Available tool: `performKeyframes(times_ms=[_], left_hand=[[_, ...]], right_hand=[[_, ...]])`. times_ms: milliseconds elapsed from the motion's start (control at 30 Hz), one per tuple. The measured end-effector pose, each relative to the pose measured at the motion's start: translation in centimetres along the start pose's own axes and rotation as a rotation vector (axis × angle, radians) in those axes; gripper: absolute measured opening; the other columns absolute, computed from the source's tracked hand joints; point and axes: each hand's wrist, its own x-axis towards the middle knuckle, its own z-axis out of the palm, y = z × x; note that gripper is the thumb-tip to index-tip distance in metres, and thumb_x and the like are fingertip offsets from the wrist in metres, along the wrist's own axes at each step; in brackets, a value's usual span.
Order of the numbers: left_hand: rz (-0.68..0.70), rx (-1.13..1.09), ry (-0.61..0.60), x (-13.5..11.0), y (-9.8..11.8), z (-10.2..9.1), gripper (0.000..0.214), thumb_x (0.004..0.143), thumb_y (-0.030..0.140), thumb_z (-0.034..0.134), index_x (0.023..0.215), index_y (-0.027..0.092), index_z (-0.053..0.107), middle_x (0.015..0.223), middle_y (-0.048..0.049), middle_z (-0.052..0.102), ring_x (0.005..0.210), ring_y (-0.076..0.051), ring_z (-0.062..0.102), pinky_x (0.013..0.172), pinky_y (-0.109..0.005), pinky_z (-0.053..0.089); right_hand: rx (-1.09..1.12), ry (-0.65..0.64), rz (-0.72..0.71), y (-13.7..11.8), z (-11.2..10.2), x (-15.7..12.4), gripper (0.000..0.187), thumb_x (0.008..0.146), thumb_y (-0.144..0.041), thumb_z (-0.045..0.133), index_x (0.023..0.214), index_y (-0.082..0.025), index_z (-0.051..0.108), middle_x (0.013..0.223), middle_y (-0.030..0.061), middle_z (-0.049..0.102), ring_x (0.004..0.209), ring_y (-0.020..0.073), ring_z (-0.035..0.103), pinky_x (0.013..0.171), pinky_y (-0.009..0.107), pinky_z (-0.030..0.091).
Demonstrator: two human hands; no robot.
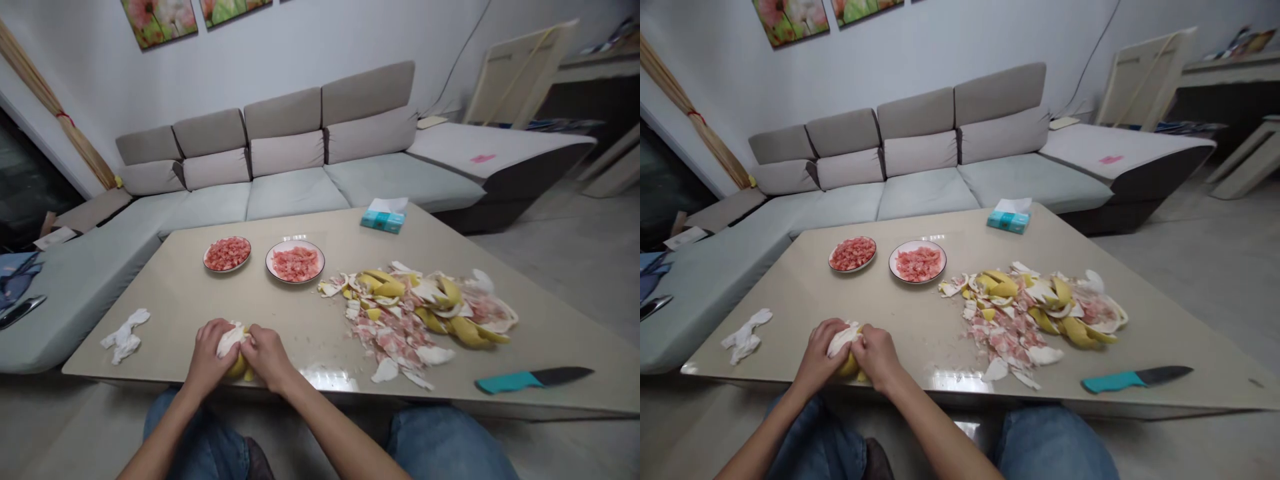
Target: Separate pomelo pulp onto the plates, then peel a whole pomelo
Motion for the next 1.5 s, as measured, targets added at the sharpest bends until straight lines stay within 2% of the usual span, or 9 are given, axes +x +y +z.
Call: performKeyframes(times_ms=[200,433,533,700,833,933,1067,1233,1500], left_hand=[[-0.044,-0.090,0.020,-1.0,-1.5,-0.1,0.025,0.081,0.028,0.056,0.105,0.023,0.059,0.112,-0.0088,0.057,0.109,-0.025,0.054,0.096,-0.044,0.043],[-0.042,-0.125,-0.030,-0.4,-1.6,-0.1,0.025,0.082,0.029,0.056,0.105,0.022,0.061,0.112,-0.0086,0.058,0.108,-0.025,0.054,0.098,-0.045,0.043],[-0.049,-0.138,-0.024,-0.4,-1.7,-0.2,0.025,0.083,0.030,0.055,0.106,0.022,0.061,0.113,-0.0089,0.057,0.110,-0.025,0.054,0.099,-0.044,0.042],[-0.051,-0.135,-0.027,-0.8,-1.9,-0.3,0.026,0.084,0.031,0.054,0.107,0.022,0.060,0.113,-0.0089,0.056,0.111,-0.025,0.053,0.099,-0.044,0.043],[-0.034,-0.129,-0.049,-0.8,-2.2,-0.4,0.028,0.084,0.035,0.054,0.109,0.022,0.059,0.115,-0.0082,0.056,0.112,-0.025,0.053,0.100,-0.044,0.043],[-0.055,-0.099,-0.040,-1.1,-2.9,-0.1,0.036,0.082,0.042,0.057,0.112,0.022,0.057,0.119,-0.0089,0.054,0.116,-0.027,0.050,0.103,-0.048,0.040],[-0.185,-0.073,-0.038,-1.5,-3.8,0.2,0.056,0.077,0.051,0.059,0.123,0.020,0.049,0.122,-0.0114,0.052,0.116,-0.031,0.050,0.102,-0.052,0.041],[-0.155,-0.082,-0.090,-1.1,-3.7,0.2,0.053,0.075,0.055,0.059,0.116,0.021,0.054,0.117,-0.0093,0.056,0.111,-0.030,0.054,0.098,-0.050,0.045],[0.111,-0.134,-0.227,-0.6,-1.6,0.3,0.052,0.075,0.044,0.068,0.123,0.031,0.053,0.133,-0.0081,0.045,0.123,-0.030,0.047,0.102,-0.047,0.043]], right_hand=[[0.124,0.348,0.184,5.2,-8.2,2.4,0.035,0.084,-0.032,0.033,0.081,-0.012,0.062,0.054,0.0013,0.057,0.041,0.0111,0.044,0.041,0.021,0.036],[-0.385,0.574,0.080,6.9,-19.7,3.7,0.034,0.075,-0.020,0.050,0.103,-0.009,0.065,0.107,0.0194,0.065,0.105,0.0314,0.055,0.092,0.047,0.039],[-0.651,0.490,-0.017,5.3,-16.9,2.6,0.032,0.081,-0.016,0.049,0.108,-0.007,0.063,0.115,0.0238,0.061,0.112,0.0343,0.051,0.095,0.048,0.037],[-0.509,-0.211,-0.047,2.0,-3.9,-2.9,0.022,0.086,-0.029,0.055,0.101,-0.018,0.066,0.093,0.0101,0.069,0.084,0.0226,0.065,0.071,0.029,0.047],[-0.571,-0.281,0.086,0.4,2.3,-5.1,0.019,0.081,-0.023,0.058,0.098,-0.016,0.064,0.095,0.0092,0.069,0.075,0.0215,0.068,0.061,0.027,0.043],[-0.569,-0.235,0.100,1.0,0.7,-4.6,0.012,0.080,-0.021,0.056,0.087,-0.019,0.065,0.086,0.0065,0.071,0.073,0.0200,0.067,0.060,0.025,0.040],[-0.665,-0.063,0.214,3.0,-8.2,-3.2,0.017,0.087,-0.022,0.047,0.086,-0.019,0.064,0.084,0.0078,0.070,0.073,0.0197,0.064,0.060,0.026,0.036],[-0.750,0.470,0.281,3.5,-16.9,-2.1,0.030,0.089,-0.017,0.042,0.112,-0.011,0.059,0.104,0.0172,0.066,0.090,0.0241,0.061,0.072,0.030,0.040],[-0.017,-0.005,-0.076,0.6,-5.4,-3.4,0.027,0.070,-0.002,0.038,0.059,-0.019,0.055,0.057,-0.0022,0.055,0.058,0.0114,0.054,0.059,0.020,0.037]])
